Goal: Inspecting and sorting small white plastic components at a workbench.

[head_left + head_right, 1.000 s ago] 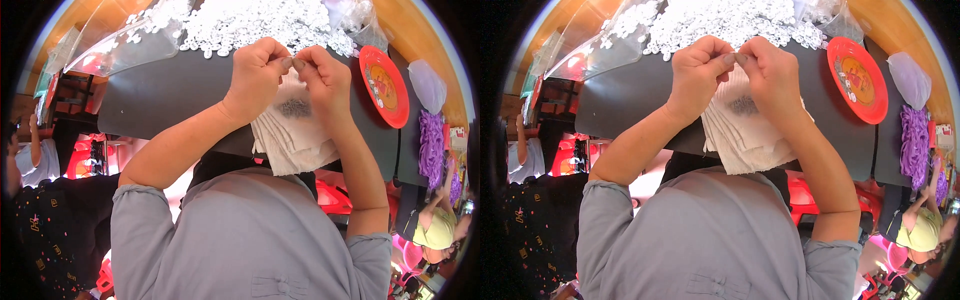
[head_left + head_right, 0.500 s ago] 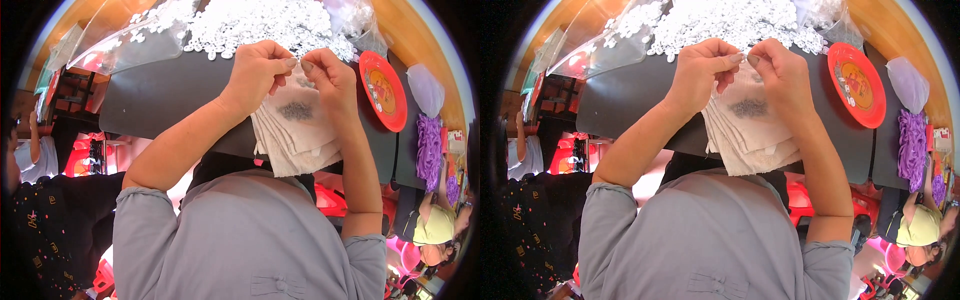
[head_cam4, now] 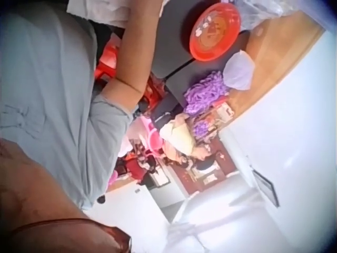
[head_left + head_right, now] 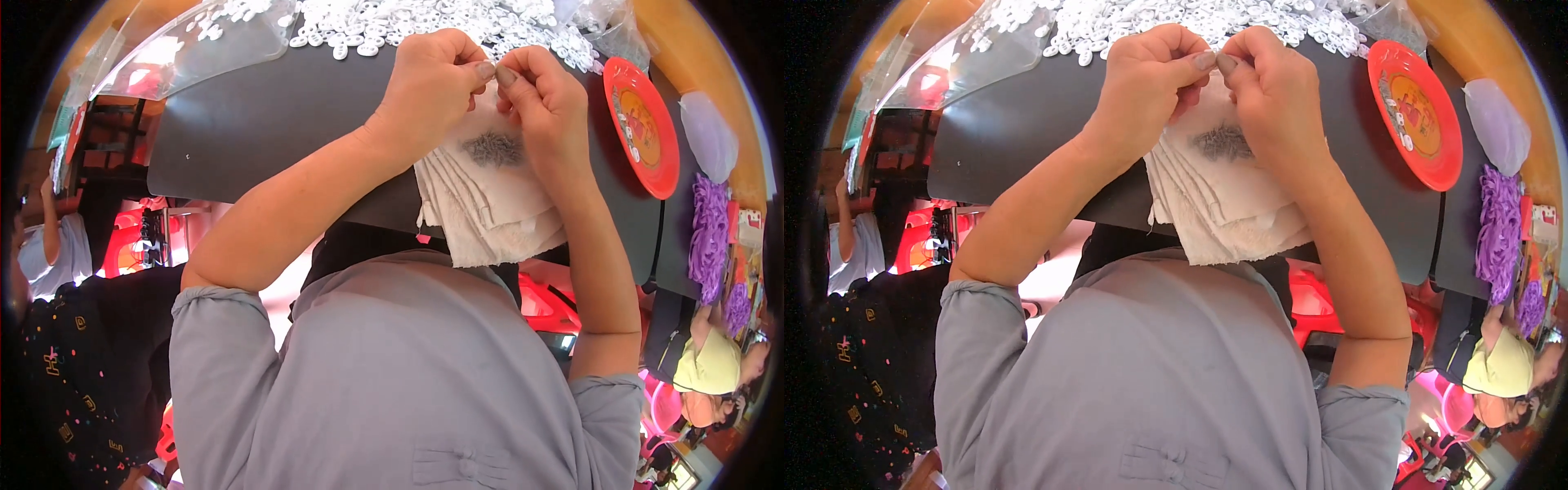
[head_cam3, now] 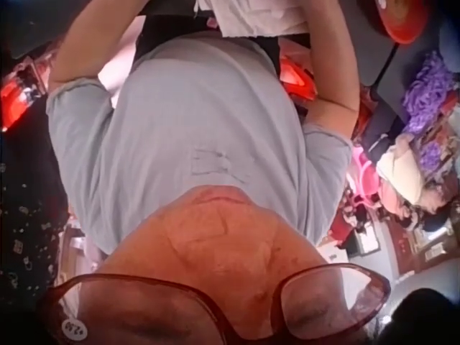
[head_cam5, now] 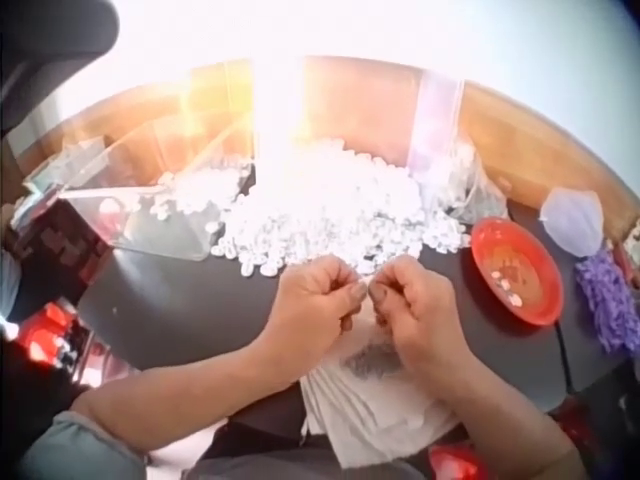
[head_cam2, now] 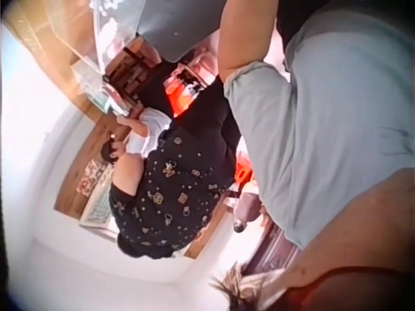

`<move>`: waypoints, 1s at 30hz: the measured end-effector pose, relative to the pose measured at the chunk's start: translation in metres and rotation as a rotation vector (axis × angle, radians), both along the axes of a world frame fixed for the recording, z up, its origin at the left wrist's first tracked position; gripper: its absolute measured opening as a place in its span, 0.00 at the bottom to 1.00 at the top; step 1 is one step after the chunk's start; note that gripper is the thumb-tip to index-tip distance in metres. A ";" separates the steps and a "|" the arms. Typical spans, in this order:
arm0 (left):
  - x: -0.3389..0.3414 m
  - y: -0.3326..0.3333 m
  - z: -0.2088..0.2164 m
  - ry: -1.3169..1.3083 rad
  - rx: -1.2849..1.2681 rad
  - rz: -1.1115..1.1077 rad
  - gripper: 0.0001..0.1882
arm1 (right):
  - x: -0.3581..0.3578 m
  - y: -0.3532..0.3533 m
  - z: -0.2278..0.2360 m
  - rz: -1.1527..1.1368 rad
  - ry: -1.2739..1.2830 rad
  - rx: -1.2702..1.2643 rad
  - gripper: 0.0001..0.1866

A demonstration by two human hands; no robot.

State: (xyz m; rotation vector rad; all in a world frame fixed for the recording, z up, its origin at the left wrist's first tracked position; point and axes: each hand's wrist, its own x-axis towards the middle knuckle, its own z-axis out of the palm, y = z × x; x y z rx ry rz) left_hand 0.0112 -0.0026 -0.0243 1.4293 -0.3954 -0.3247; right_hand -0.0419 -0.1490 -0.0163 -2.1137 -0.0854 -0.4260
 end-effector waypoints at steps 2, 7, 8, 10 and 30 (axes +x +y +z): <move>0.000 0.000 -0.004 -0.032 0.017 0.058 0.05 | 0.001 0.005 0.000 -0.026 0.049 0.065 0.06; 0.000 -0.001 -0.002 0.046 -0.086 -0.002 0.05 | -0.004 0.004 0.005 -0.060 0.041 0.265 0.06; 0.000 -0.001 0.000 0.112 -0.111 -0.026 0.05 | -0.005 0.002 0.008 -0.077 0.041 0.319 0.07; 0.001 0.001 -0.004 0.103 -0.105 -0.016 0.06 | -0.004 -0.003 0.007 -0.110 0.039 0.272 0.07; 0.017 0.001 -0.015 -0.097 0.184 -0.004 0.08 | 0.061 -0.040 -0.002 0.062 -0.001 -0.579 0.06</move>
